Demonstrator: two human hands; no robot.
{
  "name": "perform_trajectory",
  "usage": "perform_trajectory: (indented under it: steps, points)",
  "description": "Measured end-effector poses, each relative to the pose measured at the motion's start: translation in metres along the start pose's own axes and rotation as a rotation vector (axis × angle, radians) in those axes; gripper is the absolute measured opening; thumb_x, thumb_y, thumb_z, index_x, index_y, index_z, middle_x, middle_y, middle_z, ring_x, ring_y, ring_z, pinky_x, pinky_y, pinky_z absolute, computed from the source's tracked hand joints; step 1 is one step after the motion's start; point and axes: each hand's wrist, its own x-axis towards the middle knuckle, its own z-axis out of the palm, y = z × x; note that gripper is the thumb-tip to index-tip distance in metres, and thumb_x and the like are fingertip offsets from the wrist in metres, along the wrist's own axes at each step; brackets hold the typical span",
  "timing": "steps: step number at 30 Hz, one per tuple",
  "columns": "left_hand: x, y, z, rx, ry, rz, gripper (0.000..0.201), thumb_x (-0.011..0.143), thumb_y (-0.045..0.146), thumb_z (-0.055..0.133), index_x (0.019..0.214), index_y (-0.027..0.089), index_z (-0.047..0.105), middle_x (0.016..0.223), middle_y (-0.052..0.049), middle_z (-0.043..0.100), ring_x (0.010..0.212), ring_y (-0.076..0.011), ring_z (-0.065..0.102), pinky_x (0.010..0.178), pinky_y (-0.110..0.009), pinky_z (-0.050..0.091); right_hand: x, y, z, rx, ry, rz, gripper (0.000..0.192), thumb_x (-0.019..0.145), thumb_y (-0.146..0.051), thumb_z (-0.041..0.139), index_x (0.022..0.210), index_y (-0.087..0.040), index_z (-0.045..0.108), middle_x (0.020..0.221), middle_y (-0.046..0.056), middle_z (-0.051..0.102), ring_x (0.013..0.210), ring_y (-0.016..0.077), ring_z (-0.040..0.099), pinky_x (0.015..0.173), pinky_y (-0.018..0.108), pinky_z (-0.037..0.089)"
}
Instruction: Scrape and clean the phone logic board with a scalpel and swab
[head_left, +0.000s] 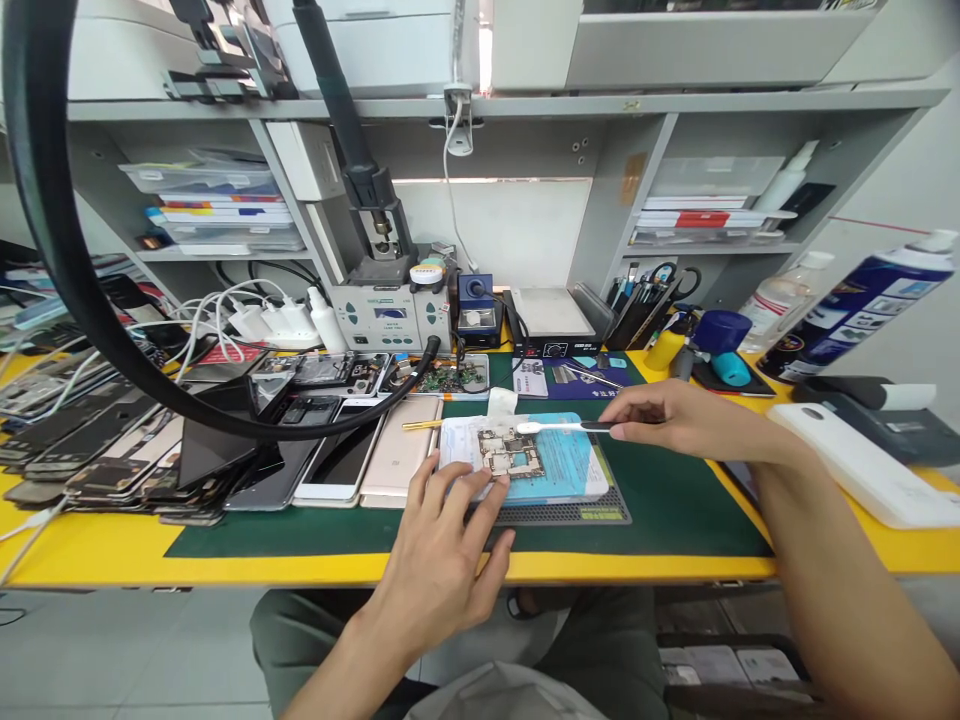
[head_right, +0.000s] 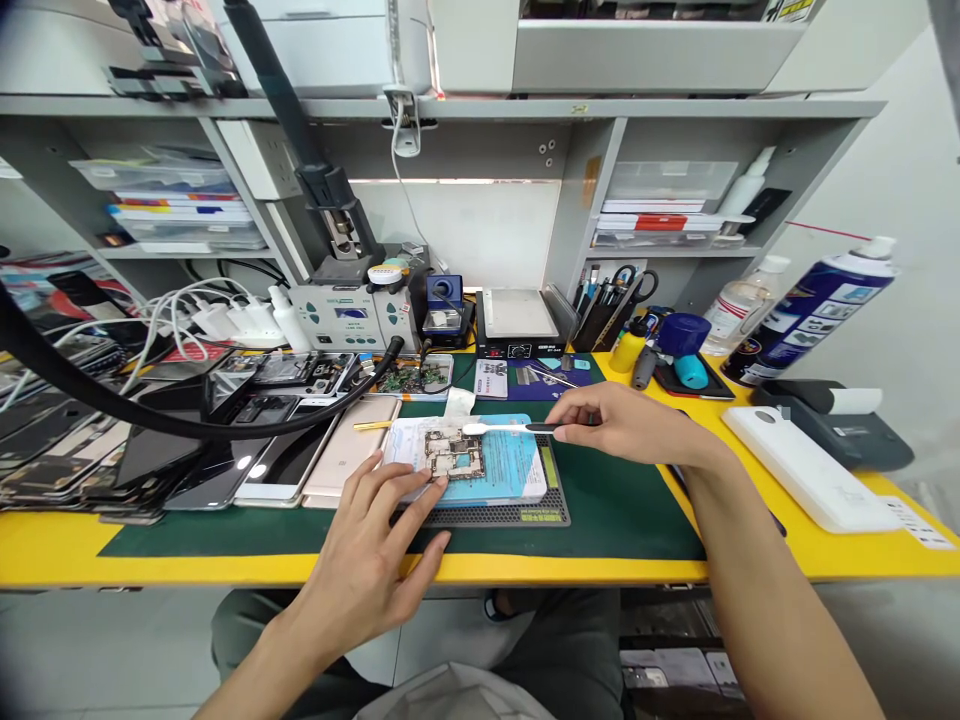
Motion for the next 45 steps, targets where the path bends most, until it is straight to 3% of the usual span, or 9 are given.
perform_trajectory:
  steps: [15,29,33,37,45]
  points:
    - [0.0,0.0,0.002,-0.007,0.0,-0.001,0.042,0.098,0.023,0.064,0.138,0.01,0.062,0.126,-0.016,0.067,0.122,-0.0356,0.055,0.116,-0.069,0.041,-0.008,0.001,-0.008,0.006,-0.133,0.023,0.042,0.089,-0.065,0.072,0.101,-0.026,0.08,0.094,0.005,0.075,0.082,0.0241,0.066,0.069,0.034,0.049]
    - [0.0,0.0,0.001,-0.011,0.018,0.007,0.041,0.098,0.021,0.063,0.138,0.01,0.062,0.125,-0.017,0.067,0.12,-0.0357,0.055,0.114,-0.068,0.041,0.001,0.005,-0.003,-0.042,0.021,0.004,0.046,0.091,-0.067,0.067,0.108,-0.026,0.08,0.097,0.006,0.079,0.08,0.0255,0.067,0.067,0.034,0.047]
    - [0.0,0.0,0.001,-0.01,0.015,0.006,0.041,0.098,0.021,0.063,0.137,0.009,0.062,0.124,-0.017,0.067,0.12,-0.036,0.056,0.114,-0.069,0.041,0.001,0.001,0.0,-0.038,0.018,-0.017,0.046,0.093,-0.065,0.066,0.11,-0.025,0.08,0.104,0.007,0.079,0.089,0.0278,0.07,0.073,0.035,0.05]
    - [0.001,0.0,0.001,-0.013,0.006,0.007,0.041,0.098,0.021,0.063,0.138,0.009,0.062,0.124,-0.017,0.067,0.12,-0.036,0.055,0.114,-0.069,0.041,0.001,-0.003,0.002,-0.041,0.003,-0.029,0.044,0.094,-0.065,0.065,0.107,-0.025,0.08,0.097,0.005,0.079,0.08,0.0248,0.067,0.069,0.034,0.048]
    - [0.001,0.0,0.0,-0.007,0.008,0.011,0.041,0.098,0.021,0.063,0.138,0.01,0.061,0.124,-0.017,0.067,0.12,-0.0362,0.055,0.114,-0.069,0.042,0.005,-0.001,0.009,-0.035,0.018,-0.042,0.042,0.095,-0.064,0.065,0.108,-0.027,0.08,0.102,0.005,0.08,0.085,0.0261,0.069,0.071,0.035,0.05]
